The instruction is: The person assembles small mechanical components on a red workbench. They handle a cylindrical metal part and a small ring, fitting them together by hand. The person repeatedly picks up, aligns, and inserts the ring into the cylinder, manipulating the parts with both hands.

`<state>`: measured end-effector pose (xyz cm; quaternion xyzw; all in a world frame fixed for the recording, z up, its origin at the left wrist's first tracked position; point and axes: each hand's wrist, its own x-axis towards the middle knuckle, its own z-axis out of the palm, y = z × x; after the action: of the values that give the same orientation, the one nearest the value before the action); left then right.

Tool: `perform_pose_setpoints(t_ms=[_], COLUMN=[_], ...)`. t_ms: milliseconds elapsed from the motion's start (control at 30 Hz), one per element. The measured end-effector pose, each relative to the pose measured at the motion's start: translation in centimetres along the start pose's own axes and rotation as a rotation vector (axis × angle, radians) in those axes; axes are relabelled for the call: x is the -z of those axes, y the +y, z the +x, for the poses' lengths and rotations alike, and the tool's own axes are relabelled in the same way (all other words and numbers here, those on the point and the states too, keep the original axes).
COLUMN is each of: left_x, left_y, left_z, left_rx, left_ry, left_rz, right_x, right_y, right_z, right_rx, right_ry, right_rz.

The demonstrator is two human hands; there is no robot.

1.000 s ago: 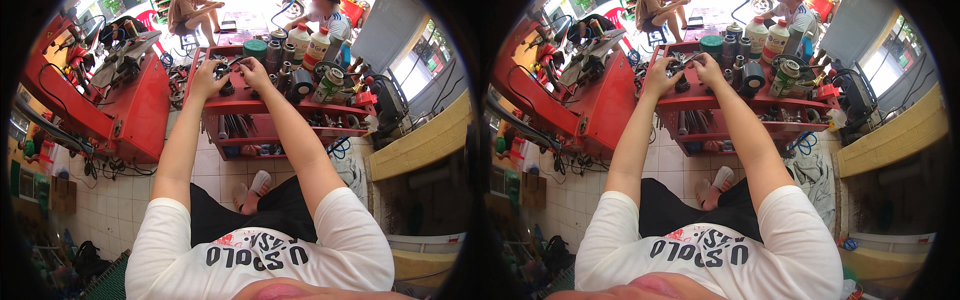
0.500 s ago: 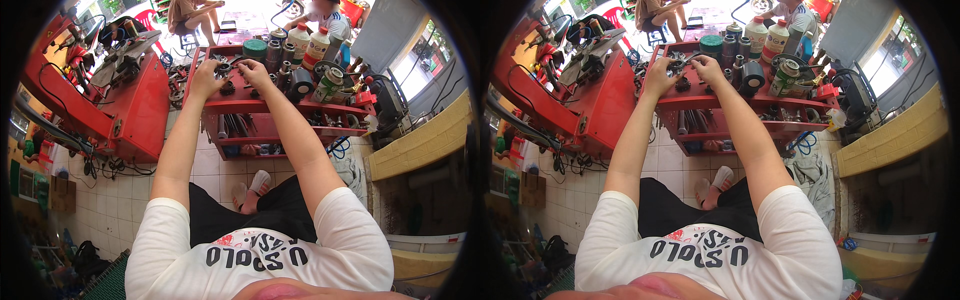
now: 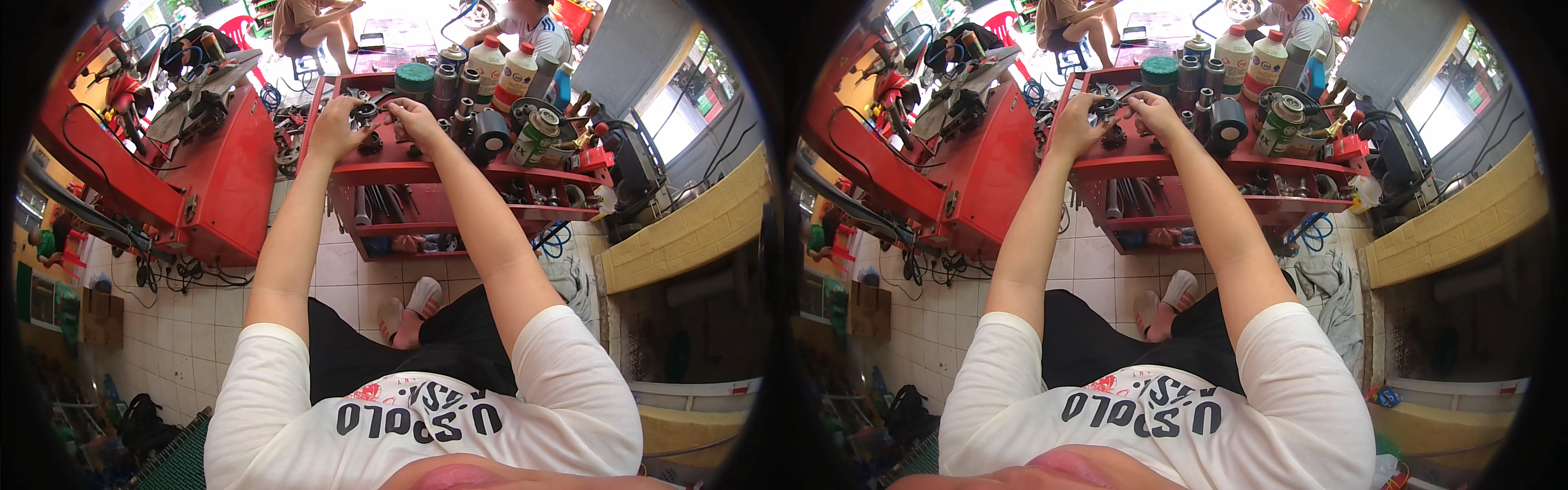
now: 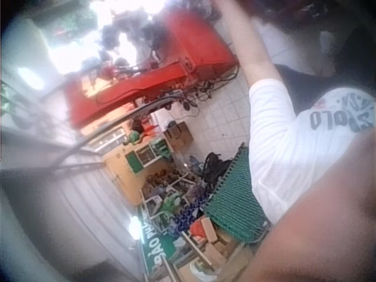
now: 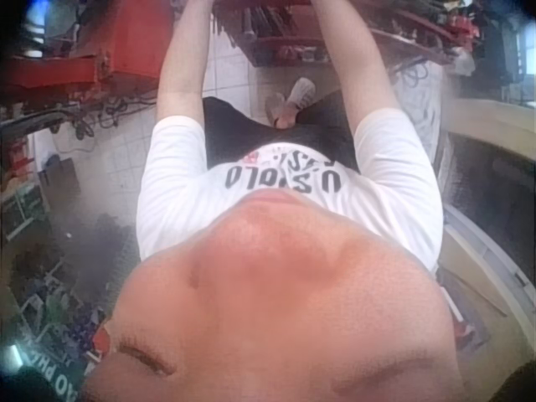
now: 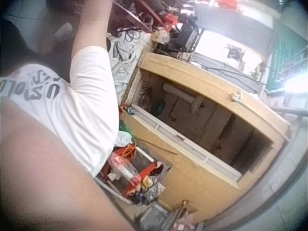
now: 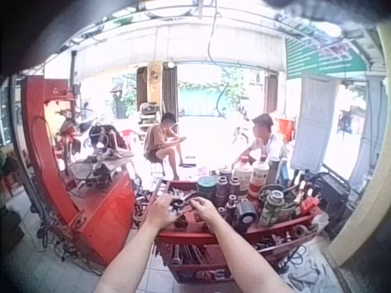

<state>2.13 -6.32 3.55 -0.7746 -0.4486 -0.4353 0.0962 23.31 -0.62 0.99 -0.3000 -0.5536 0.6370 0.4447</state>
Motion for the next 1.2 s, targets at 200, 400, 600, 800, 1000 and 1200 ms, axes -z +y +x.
perform_pose_setpoints(t_ms=[200, 400, 600, 800, 1000, 1200], left_x=[-0.1, 0.3, 0.5, 1.1, 1.2, 0.9], left_y=[-0.1, 0.4, 0.5, 1.1, 1.6, 1.2], left_z=[0.0, -0.1, 0.1, 0.0, 0.1, 0.0], left_rx=[0.012, 0.027, 0.033, 0.092, -0.057, -0.175], left_ry=[-0.007, -0.013, 0.008, -0.014, -0.034, -0.078], left_rz=[-0.006, -0.018, -0.035, -0.063, 0.048, 0.047], right_x=[-0.2, -0.6, -0.7, -1.0, -0.6, -0.3], right_y=[0.1, 0.3, 0.5, -0.4, -0.1, 0.0], right_z=[-0.1, -0.2, 0.0, -0.5, -0.4, -0.1], right_rx=[0.019, 0.07, 0.189, 0.082, 0.002, 0.004], right_ry=[-0.033, -0.037, -0.031, -0.065, -0.033, -0.066], right_rz=[0.019, -0.003, -0.099, -0.105, -0.115, -0.084])
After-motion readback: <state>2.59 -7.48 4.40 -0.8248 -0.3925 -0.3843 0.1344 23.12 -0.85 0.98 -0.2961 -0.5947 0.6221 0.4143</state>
